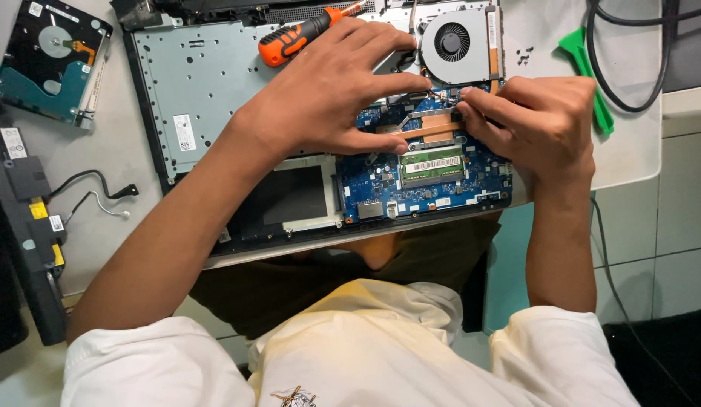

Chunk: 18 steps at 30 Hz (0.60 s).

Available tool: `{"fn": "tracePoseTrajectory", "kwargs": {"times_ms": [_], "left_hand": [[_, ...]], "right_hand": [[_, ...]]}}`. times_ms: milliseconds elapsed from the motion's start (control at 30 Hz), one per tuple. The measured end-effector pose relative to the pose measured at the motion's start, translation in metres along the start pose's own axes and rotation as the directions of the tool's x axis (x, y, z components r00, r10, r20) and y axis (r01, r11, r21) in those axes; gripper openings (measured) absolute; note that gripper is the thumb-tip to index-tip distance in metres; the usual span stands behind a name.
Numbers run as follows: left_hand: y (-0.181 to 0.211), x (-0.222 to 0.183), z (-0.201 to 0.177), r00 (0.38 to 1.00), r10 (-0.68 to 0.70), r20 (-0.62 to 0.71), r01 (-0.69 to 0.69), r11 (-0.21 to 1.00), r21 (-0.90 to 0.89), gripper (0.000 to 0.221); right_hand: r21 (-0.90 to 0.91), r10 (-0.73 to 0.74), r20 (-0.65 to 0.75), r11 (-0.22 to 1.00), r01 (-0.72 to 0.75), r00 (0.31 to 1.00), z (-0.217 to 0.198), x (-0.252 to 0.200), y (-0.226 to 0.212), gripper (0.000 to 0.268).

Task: Removing the cooling fan from a laptop by unscrewing it and disconnecting the power cable.

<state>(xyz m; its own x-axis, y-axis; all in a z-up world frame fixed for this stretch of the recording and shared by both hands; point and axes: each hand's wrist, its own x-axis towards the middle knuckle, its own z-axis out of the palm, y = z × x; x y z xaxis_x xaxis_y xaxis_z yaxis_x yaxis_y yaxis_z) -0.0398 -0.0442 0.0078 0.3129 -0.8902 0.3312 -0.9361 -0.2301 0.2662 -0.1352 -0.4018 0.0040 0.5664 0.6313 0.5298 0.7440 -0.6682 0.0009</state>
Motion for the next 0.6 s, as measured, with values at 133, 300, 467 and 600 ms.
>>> {"fn": "tracePoseTrajectory", "kwargs": {"times_ms": [133,300,467,600], "left_hand": [[-0.0002,-0.0005,0.0008,1.000,-0.005,0.001,0.005,1.000,-0.009,0.073],[-0.0003,0.0001,0.0001,1.000,0.007,-0.014,-0.007,1.000,-0.007,0.072],[0.0011,0.0008,-0.0031,1.000,0.013,-0.012,-0.013,1.000,-0.009,0.072],[0.0013,0.0027,-0.0030,1.000,0.005,0.015,-0.005,1.000,-0.008,0.081]], "right_hand": [[-0.068,-0.008,-0.017,0.998,0.007,1.000,0.0025,-0.0029,-0.0033,0.013],[-0.051,-0.009,0.005,0.999,0.009,1.000,0.0010,-0.0044,-0.0031,0.007],[-0.061,-0.020,0.019,0.998,0.021,1.000,0.0026,-0.0085,0.0011,0.010],[-0.030,0.014,0.004,0.999,-0.014,1.000,0.0035,-0.0072,-0.0010,0.009]]}}
